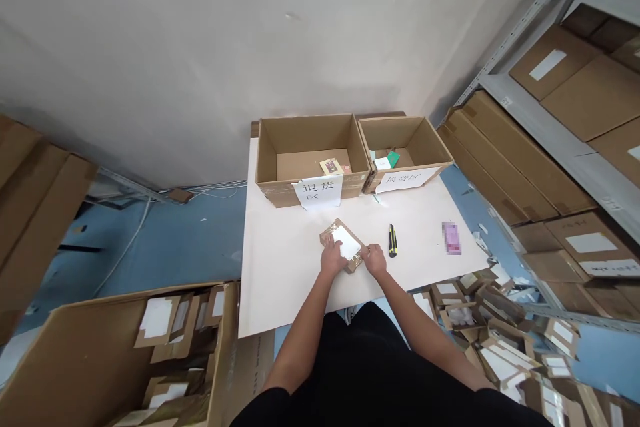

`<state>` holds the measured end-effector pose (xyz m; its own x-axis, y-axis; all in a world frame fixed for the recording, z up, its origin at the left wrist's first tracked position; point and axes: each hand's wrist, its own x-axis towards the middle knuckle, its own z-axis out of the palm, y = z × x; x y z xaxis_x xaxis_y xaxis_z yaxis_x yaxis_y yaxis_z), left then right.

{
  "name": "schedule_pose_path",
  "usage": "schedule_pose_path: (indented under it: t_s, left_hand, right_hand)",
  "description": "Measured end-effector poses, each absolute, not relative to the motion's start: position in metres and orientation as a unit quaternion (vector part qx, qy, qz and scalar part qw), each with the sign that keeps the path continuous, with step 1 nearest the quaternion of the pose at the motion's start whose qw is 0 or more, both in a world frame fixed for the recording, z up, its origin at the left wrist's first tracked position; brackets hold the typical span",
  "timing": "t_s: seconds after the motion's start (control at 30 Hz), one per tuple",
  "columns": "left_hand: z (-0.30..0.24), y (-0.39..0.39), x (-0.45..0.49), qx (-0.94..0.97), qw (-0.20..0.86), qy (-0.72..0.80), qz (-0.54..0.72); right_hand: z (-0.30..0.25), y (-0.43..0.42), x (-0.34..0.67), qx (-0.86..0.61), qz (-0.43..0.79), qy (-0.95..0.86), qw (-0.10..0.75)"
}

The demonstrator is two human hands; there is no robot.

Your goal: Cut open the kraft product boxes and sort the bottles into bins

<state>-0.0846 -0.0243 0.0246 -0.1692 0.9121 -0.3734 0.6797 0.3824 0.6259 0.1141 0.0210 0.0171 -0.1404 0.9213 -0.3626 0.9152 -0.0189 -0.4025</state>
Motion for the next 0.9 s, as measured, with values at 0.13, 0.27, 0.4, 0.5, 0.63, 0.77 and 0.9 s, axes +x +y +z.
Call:
schedule_pose_path:
  t_s: [0.13,0.27,0.4,0.5,0.63,0.77,0.9]
  left_hand:
    - [0.029,-0.011,-0.092,0.561,0.355,0.741,0.098]
    - [0.037,0.006,-0.114,0.573,0.361,0.735,0.038]
    - [0.042,0.016,-0.116,0.56,0.341,0.755,0.011]
    - [0.043,0.013,-0.106,0.541,0.348,0.766,0.024]
    - [0.045,0.006,-0.091,0.515,0.349,0.781,0.049]
    - [0.05,0.006,-0.081,0.484,0.365,0.794,0.054]
    - [0.054,0.008,-0.074,0.452,0.368,0.81,0.067]
  right_hand:
    - [0.022,0.034,0.114,-0.615,0.291,-0.73,0.064]
    - [0.032,0.062,0.136,-0.584,0.296,-0.749,0.099]
    - [0.037,0.093,0.182,-0.59,0.309,-0.742,0.08]
    - [0.032,0.112,0.219,-0.611,0.32,-0.722,0.056]
    - [0.01,0.131,0.246,-0.686,0.378,-0.622,-0.024]
    - [-0.022,0.133,0.243,-0.74,0.392,-0.543,-0.07]
    - [-0.047,0.128,0.232,-0.738,0.41,-0.535,-0.012]
